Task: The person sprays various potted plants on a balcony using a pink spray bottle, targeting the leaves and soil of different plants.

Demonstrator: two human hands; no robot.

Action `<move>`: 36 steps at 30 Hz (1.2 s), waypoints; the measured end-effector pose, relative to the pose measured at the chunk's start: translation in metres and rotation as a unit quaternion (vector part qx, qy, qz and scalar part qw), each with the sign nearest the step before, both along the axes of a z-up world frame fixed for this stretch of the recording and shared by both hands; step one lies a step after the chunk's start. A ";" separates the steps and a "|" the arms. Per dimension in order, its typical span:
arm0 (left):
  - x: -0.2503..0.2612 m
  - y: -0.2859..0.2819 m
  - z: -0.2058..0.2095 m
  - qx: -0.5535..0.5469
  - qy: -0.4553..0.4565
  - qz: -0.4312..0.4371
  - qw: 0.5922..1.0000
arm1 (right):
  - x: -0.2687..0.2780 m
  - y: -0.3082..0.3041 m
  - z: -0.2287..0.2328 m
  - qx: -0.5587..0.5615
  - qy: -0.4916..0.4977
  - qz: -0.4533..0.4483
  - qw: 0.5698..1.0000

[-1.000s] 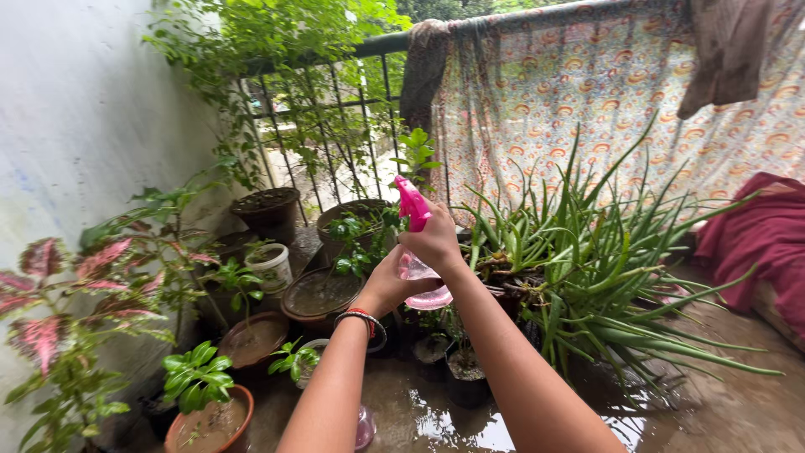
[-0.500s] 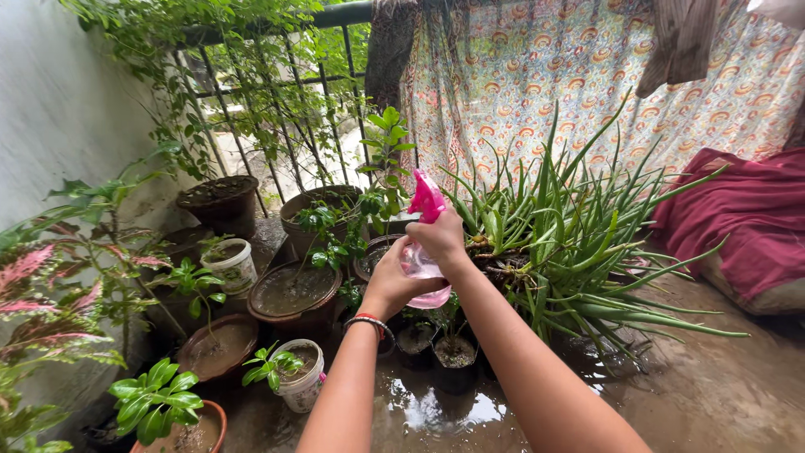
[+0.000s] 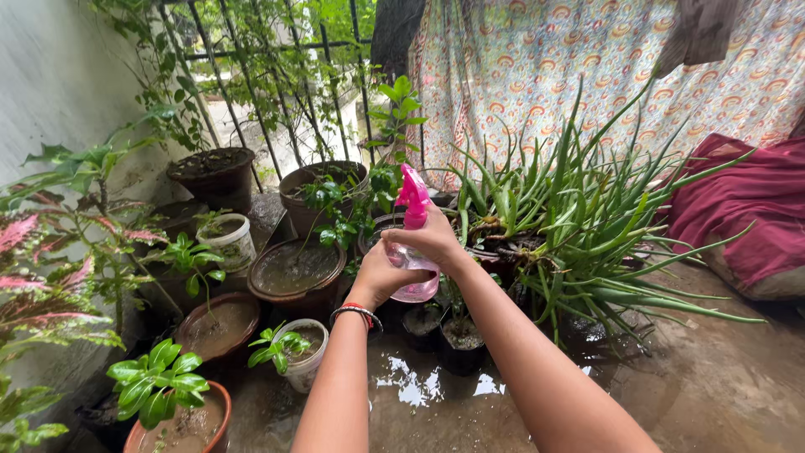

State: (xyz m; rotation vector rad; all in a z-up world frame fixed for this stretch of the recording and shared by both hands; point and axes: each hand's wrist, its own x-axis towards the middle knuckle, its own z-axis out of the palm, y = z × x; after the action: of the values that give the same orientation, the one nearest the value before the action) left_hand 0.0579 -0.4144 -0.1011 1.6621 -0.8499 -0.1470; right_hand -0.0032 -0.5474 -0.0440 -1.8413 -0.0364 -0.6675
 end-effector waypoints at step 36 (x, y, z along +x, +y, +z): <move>-0.002 0.058 -0.003 -0.021 0.020 0.027 0.999 | 0.042 0.055 -0.011 -0.221 -0.072 -0.094 0.968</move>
State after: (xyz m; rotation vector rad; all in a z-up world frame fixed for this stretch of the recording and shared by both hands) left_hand 0.0561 -0.3562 -0.1037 1.6358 -0.7730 -0.1233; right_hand 0.0391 -0.4922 -0.0550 -2.2389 -0.1157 -0.9858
